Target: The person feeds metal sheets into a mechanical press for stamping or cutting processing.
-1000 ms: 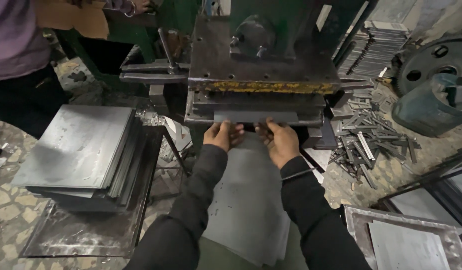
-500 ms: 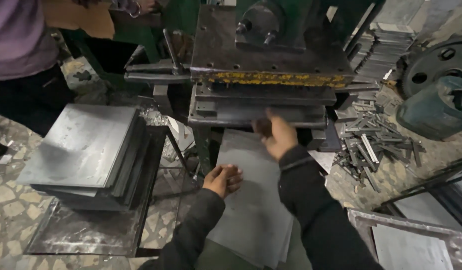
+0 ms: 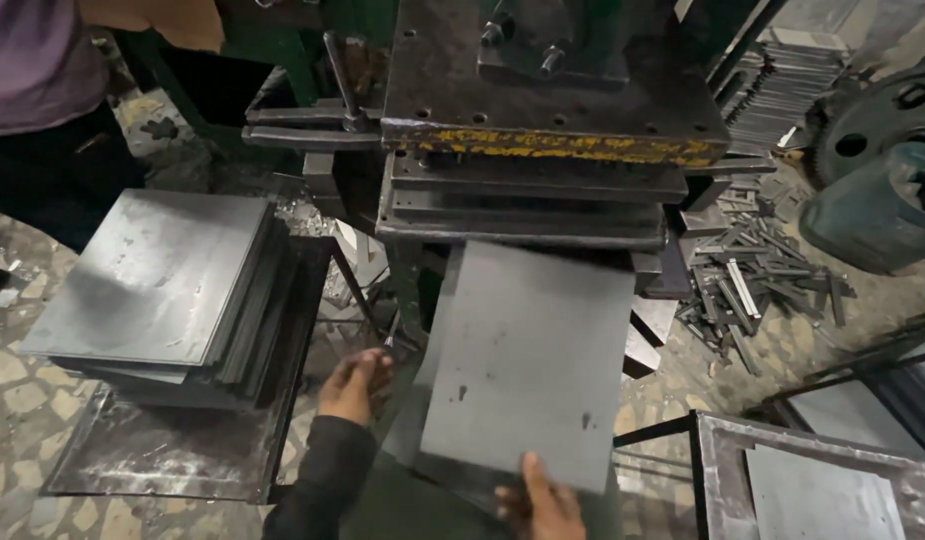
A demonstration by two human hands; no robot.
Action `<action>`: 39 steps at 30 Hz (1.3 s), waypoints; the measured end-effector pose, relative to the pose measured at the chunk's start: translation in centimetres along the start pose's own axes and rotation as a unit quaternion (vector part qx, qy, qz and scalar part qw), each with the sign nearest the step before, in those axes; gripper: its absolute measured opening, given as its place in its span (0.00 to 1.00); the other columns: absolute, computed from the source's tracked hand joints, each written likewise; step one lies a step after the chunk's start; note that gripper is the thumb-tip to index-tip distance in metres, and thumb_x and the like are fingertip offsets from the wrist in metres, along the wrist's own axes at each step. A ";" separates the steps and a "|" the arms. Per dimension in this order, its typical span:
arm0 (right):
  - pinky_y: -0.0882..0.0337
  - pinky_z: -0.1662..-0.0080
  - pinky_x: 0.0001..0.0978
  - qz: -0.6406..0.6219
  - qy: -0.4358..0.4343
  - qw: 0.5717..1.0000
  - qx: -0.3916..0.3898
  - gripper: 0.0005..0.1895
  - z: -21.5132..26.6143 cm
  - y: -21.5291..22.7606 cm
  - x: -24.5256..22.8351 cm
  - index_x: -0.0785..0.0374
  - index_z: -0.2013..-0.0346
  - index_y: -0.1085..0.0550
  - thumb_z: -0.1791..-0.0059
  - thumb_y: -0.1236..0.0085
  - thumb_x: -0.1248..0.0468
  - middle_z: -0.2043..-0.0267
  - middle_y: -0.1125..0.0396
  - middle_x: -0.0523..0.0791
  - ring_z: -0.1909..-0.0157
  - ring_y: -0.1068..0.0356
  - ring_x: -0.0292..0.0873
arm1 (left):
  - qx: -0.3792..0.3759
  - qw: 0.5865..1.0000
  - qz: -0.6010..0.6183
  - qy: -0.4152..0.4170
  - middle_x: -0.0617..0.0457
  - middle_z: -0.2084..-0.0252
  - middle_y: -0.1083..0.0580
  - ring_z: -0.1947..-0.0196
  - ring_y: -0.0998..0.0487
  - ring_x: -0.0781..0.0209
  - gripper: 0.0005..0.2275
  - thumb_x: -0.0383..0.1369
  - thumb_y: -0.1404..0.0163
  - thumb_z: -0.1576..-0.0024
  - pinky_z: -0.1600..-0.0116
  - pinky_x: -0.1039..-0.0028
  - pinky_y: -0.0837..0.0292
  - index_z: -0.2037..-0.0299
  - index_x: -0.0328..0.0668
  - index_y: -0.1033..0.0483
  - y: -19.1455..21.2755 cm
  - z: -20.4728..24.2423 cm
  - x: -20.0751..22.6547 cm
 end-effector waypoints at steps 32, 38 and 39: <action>0.21 0.64 0.37 0.143 -0.173 0.940 -0.256 0.20 -6.9 0.5 9.4 0.72 0.56 0.23 0.47 0.46 0.54 0.64 0.20 0.54 0.71 0.23 0.45 | 0.362 0.657 -0.622 -0.225 0.21 0.27 0.51 0.28 0.52 0.30 0.46 0.59 0.47 0.40 0.29 0.51 0.57 0.28 0.22 0.51 19.4 -0.1 27.9; 0.21 0.63 0.40 0.157 -0.185 0.949 -0.204 0.20 -7.0 1.0 9.4 0.72 0.56 0.23 0.48 0.45 0.54 0.64 0.21 0.55 0.69 0.23 0.47 | 0.374 0.856 -0.336 -0.122 0.33 0.38 0.29 0.42 0.26 0.45 0.40 0.54 0.42 0.47 0.36 0.61 0.32 0.35 0.27 0.39 23.8 -0.4 22.7; 0.21 0.63 0.40 0.158 -0.187 0.947 -0.206 0.20 -6.7 0.9 8.9 0.72 0.56 0.23 0.48 0.45 0.54 0.64 0.21 0.55 0.69 0.23 0.47 | 0.352 0.876 -0.312 -0.106 0.36 0.39 0.28 0.43 0.26 0.47 0.38 0.55 0.43 0.47 0.38 0.62 0.31 0.36 0.29 0.38 24.9 -1.9 21.5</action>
Point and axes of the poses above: each hand's wrist, its own z-axis away from the middle knuckle, its own y-axis out of the back of the hand, x = y × z, the point moved 7 cm from there along -z, towards the middle knuckle
